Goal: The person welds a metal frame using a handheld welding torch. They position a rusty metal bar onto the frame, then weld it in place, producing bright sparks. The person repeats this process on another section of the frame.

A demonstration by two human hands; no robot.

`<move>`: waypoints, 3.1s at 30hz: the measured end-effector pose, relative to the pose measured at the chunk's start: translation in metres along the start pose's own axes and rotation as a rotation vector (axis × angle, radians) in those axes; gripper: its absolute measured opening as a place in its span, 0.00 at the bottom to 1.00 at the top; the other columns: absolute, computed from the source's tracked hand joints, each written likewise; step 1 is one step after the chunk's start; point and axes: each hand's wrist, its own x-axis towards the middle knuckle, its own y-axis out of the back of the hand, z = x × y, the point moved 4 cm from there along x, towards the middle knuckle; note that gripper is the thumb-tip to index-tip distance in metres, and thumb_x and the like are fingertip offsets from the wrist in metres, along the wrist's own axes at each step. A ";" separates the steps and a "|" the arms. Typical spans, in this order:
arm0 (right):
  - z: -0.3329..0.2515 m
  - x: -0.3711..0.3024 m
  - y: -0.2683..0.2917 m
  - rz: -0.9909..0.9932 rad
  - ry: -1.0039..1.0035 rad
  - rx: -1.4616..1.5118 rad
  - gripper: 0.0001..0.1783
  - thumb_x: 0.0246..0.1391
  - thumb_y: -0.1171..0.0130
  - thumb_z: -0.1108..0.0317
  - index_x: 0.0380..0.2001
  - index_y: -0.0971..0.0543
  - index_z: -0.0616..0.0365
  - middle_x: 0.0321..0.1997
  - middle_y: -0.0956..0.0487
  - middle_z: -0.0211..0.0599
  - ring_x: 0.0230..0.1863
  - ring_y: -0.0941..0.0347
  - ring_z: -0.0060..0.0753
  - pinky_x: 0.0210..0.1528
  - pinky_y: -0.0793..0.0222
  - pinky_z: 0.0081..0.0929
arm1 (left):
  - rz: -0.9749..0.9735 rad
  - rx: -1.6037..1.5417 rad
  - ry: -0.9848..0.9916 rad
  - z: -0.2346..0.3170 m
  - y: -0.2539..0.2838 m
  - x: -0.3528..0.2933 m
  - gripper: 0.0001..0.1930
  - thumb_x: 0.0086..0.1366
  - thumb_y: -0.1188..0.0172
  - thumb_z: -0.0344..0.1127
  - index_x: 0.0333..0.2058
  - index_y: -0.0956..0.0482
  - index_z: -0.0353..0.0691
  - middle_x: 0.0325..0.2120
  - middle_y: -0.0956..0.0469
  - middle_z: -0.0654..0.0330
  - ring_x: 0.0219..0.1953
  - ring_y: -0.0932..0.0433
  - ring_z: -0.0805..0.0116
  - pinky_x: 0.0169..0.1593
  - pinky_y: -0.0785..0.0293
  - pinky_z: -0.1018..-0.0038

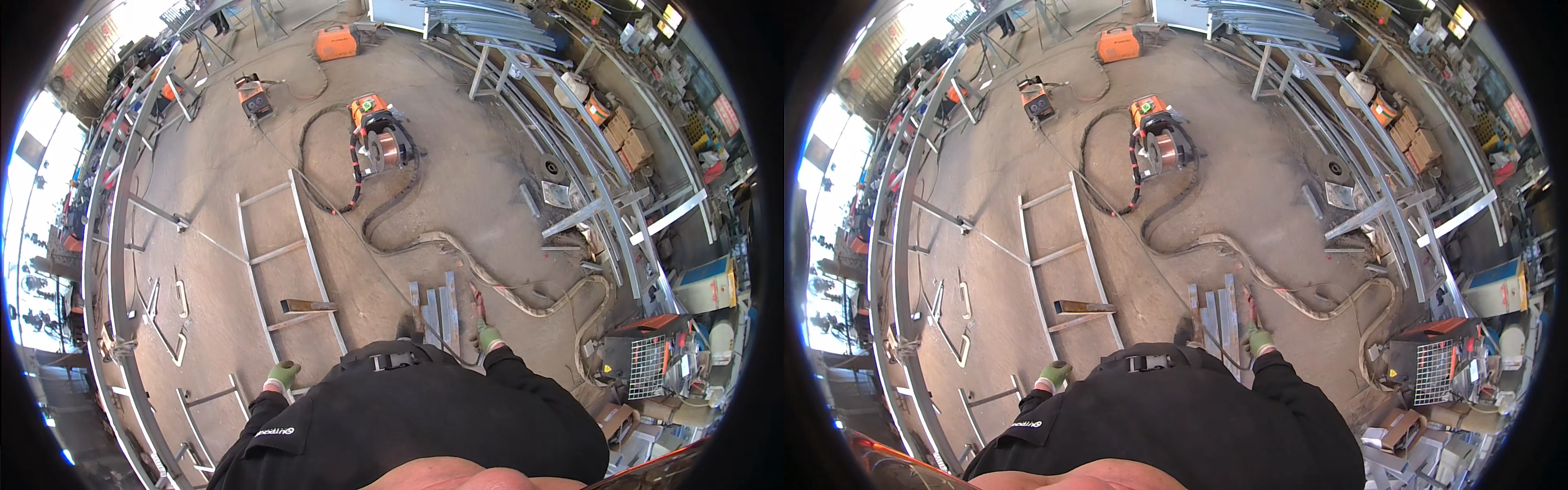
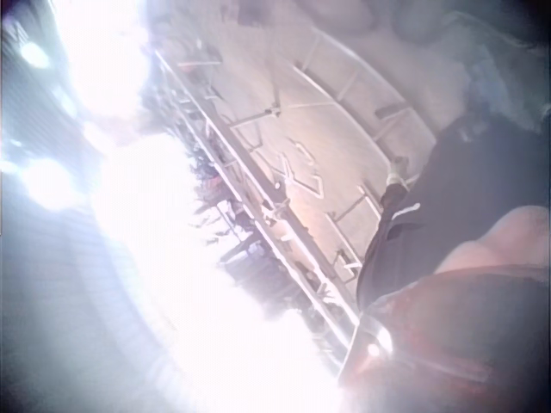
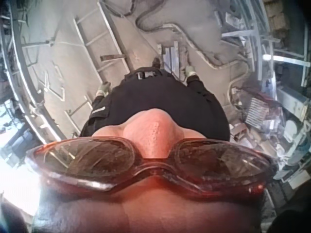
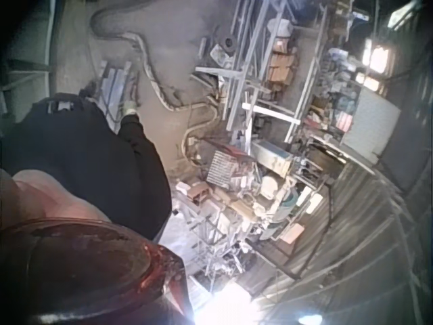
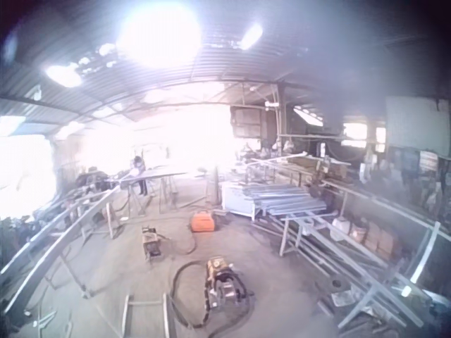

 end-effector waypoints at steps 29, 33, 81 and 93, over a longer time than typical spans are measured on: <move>-0.069 -0.012 0.055 0.070 -0.129 0.182 0.48 0.56 0.49 0.19 0.66 0.33 0.44 0.36 0.21 0.42 0.19 0.34 0.34 0.21 0.37 0.37 | 0.144 0.643 0.231 0.250 0.068 0.128 0.27 0.61 0.38 0.53 0.53 0.16 0.43 0.54 0.18 0.46 0.56 0.18 0.49 0.58 0.22 0.59; -0.120 -0.027 0.045 0.072 -0.073 0.116 0.48 0.57 0.49 0.20 0.66 0.33 0.47 0.34 0.23 0.43 0.19 0.34 0.31 0.20 0.37 0.34 | -0.056 0.812 0.212 0.212 0.055 0.162 0.21 0.66 0.41 0.51 0.52 0.13 0.50 0.55 0.17 0.53 0.57 0.18 0.54 0.57 0.22 0.57; -0.300 -0.068 -0.052 0.090 0.122 -0.333 0.37 0.63 0.45 0.28 0.33 0.17 0.55 0.17 0.35 0.19 0.18 0.40 0.19 0.21 0.47 0.24 | -0.504 0.614 0.214 0.151 0.005 0.219 0.21 0.64 0.40 0.41 0.54 0.16 0.40 0.55 0.19 0.43 0.59 0.20 0.44 0.59 0.25 0.54; -0.305 -0.047 -0.049 0.001 0.086 -0.444 0.30 0.68 0.48 0.35 0.51 0.27 0.52 0.25 0.23 0.31 0.16 0.31 0.24 0.16 0.36 0.24 | -0.327 0.533 0.264 0.206 0.057 0.162 0.20 0.63 0.42 0.40 0.52 0.13 0.46 0.54 0.17 0.47 0.57 0.19 0.48 0.57 0.22 0.57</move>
